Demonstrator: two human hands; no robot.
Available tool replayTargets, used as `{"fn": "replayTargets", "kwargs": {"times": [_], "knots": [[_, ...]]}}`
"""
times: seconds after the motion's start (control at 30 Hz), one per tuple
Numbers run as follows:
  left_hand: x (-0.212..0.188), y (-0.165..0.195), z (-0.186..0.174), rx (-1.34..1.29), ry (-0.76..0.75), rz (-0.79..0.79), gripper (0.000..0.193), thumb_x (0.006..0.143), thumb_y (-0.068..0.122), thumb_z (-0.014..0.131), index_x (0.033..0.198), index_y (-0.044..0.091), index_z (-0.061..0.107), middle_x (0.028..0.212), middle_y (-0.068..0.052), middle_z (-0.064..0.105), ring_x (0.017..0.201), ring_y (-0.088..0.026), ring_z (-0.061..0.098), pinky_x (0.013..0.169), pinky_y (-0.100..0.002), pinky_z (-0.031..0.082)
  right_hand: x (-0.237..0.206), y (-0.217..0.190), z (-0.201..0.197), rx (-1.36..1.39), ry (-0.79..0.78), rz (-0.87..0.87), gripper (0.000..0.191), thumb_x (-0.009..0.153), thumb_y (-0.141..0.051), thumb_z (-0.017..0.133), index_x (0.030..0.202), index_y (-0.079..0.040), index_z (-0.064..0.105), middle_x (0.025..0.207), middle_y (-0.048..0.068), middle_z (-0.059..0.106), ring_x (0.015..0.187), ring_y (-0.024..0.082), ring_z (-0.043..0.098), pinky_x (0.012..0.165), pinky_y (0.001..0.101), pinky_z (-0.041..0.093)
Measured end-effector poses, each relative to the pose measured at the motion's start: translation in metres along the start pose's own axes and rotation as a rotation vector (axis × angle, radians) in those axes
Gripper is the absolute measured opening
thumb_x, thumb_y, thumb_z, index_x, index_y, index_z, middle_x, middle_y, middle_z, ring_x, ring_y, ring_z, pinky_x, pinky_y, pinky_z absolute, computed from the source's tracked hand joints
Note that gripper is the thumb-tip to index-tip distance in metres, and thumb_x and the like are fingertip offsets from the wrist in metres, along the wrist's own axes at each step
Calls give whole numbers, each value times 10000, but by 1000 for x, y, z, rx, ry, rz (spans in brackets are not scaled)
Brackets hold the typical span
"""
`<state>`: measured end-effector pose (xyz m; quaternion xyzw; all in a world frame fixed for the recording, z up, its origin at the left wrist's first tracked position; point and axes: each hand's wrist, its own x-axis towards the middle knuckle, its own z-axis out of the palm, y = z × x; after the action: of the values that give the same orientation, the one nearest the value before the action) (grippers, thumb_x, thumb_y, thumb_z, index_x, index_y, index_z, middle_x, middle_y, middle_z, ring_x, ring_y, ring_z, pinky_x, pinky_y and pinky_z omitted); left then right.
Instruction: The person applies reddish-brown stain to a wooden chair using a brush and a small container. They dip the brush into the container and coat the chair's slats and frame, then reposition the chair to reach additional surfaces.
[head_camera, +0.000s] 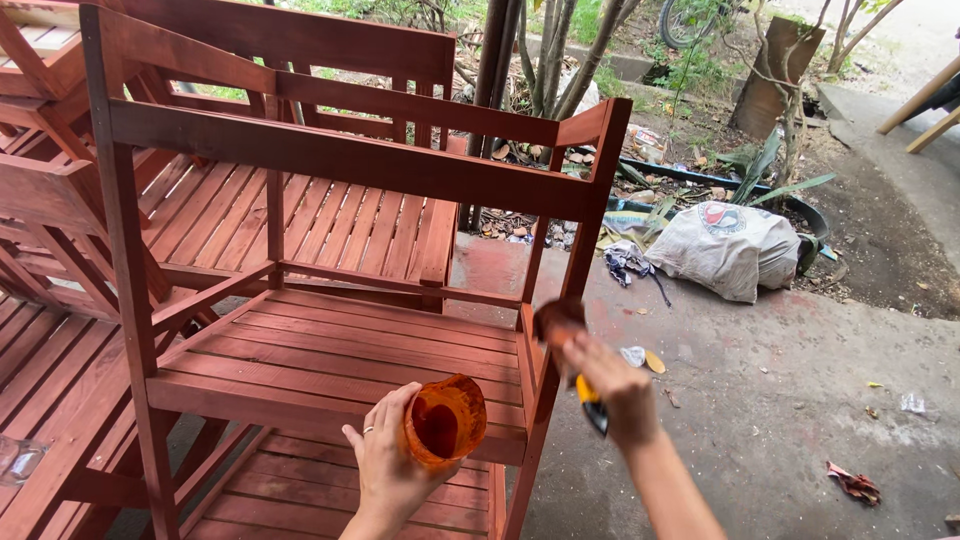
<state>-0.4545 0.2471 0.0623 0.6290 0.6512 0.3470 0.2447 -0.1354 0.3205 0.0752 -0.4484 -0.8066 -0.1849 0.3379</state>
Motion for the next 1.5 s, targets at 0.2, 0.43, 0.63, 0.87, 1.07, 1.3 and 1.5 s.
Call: {"fn": "replayTargets", "kwargs": {"times": [0.2,0.43,0.63,0.87,1.07,1.3,1.5], "knots": [[-5,-8,12,-5,1,15,1098,459,348,1002,1410,219,468,1380,-37,563,1315,-317,486,1000,-890,135,-113,-64,2,139,-402,117,570,681,65,716,1226,-101,727,1274,170,697,1169,318,678,993,407,555],[-8,-6,16,19,-38,-7,1077,473,382,994,1404,229,475,1368,-27,556,1332,-296,480,1024,-875,141,-116,-90,0,392,-617,364,576,666,-37,766,1225,-172,731,1162,114,759,1031,313,724,862,407,597],[-10,2,6,-5,-69,-27,1109,461,353,1006,1414,235,449,1411,-26,544,1339,-314,449,1030,-877,102,14,-29,-26,440,-506,276,492,668,27,808,1052,-281,796,1037,-12,813,916,192,784,772,318,639],[-8,2,0,-13,-5,-26,1104,464,319,994,1415,227,442,1394,-25,561,1317,-311,474,1025,-872,134,160,65,-53,-132,94,-127,157,1009,-131,726,1161,-126,765,1111,94,780,886,234,780,738,297,642],[-4,-1,0,-15,10,-42,1105,471,357,1009,1414,231,447,1385,-18,566,1306,-308,484,1032,-868,128,129,49,-21,-98,70,-64,311,980,-29,677,1262,-146,739,1307,103,741,1176,276,733,917,310,588],[-2,-1,2,-44,31,4,1127,450,400,1011,1416,231,456,1365,-18,572,1318,-308,487,1031,-870,131,7,8,-5,11,-126,103,322,830,-133,746,1147,-180,771,1228,90,735,1143,269,718,993,394,596],[-6,-6,3,-29,-8,-17,1118,462,358,1001,1426,220,451,1397,-27,562,1334,-322,459,1012,-888,114,-116,-54,22,139,-241,206,392,867,-72,817,1230,-198,736,1280,75,727,1177,236,680,917,298,541]]}}
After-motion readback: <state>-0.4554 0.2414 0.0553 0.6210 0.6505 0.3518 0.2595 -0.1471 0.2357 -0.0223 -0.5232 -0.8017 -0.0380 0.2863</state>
